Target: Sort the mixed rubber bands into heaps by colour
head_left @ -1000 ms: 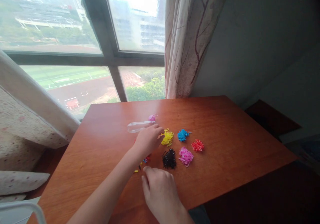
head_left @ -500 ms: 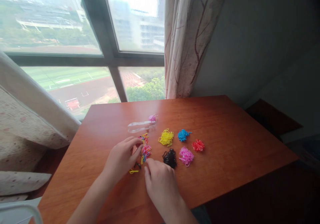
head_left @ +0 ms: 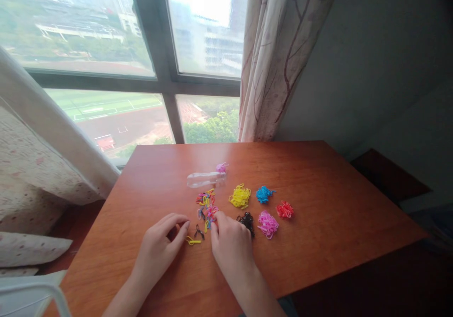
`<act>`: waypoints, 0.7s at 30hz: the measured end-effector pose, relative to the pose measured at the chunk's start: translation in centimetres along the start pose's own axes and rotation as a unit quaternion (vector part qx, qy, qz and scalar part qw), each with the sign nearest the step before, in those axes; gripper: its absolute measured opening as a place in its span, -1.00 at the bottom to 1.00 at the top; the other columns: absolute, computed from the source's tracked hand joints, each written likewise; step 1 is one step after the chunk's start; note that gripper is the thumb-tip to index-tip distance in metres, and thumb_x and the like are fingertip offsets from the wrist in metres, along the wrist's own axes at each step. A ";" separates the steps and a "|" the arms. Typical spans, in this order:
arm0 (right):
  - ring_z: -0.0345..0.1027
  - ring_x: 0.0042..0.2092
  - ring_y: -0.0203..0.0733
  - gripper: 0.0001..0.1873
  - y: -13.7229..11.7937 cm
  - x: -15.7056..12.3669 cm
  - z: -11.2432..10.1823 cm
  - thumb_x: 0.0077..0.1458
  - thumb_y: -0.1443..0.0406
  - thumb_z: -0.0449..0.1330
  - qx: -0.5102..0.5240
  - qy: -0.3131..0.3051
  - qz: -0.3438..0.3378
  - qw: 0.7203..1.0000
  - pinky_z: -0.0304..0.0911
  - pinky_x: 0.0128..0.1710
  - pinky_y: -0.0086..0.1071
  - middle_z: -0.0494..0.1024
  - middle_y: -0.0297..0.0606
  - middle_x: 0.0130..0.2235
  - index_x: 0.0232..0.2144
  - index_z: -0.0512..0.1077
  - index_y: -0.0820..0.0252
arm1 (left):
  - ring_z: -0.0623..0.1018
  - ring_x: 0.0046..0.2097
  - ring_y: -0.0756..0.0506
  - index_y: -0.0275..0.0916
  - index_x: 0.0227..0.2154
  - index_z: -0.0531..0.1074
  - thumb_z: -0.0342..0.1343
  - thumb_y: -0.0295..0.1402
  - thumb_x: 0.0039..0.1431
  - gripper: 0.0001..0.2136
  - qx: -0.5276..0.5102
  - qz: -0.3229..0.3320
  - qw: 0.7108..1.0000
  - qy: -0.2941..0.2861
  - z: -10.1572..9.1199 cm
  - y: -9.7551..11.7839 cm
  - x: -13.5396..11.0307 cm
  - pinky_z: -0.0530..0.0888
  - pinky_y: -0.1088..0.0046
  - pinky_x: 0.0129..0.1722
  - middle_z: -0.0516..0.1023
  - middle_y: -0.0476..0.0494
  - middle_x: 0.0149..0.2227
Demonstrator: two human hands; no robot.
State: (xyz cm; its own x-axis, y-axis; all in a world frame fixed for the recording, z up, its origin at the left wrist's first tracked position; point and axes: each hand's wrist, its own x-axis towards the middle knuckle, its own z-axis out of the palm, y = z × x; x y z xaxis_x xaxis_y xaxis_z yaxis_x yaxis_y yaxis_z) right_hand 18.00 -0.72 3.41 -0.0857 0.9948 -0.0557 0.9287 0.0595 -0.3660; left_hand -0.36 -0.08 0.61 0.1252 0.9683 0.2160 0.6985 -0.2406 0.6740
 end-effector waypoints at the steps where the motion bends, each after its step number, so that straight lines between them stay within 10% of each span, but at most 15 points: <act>1: 0.52 -0.27 -0.12 -0.86 0.0 0.2 0.0 0.27 0.37 0.11 -0.005 0.000 0.003 1.000 0.20 -0.38 -0.43 0.61 -0.24 -0.28 -0.16 0.44 0.10 | 0.46 -0.46 0.00 -0.20 -0.39 0.49 0.02 -0.27 0.27 -0.80 0.001 -0.003 1.000 -0.001 0.1 0.0 0.0 0.39 0.52 -0.41 0.52 0.00 -0.45; 21: 0.52 -0.31 -0.12 -0.87 -0.2 1.5 1.5 0.27 0.38 0.09 -0.036 0.008 -0.015 0.999 0.08 -0.44 -0.43 0.61 -0.25 -0.34 -0.26 0.44 0.13 | 0.47 -0.42 -0.01 -0.18 -0.37 0.47 0.01 -0.27 0.28 -0.81 0.018 0.006 0.999 -0.035 0.6 -0.4 0.1 0.38 0.49 -0.37 0.51 0.01 -0.43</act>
State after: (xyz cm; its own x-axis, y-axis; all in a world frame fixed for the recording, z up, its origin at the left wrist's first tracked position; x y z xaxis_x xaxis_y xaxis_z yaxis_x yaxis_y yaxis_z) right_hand 17.16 0.63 2.01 -0.1079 0.9937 -0.0299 0.9492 0.0940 -0.3002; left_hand -0.21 0.12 -0.01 0.1812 0.9680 0.1736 0.7217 -0.2508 0.6451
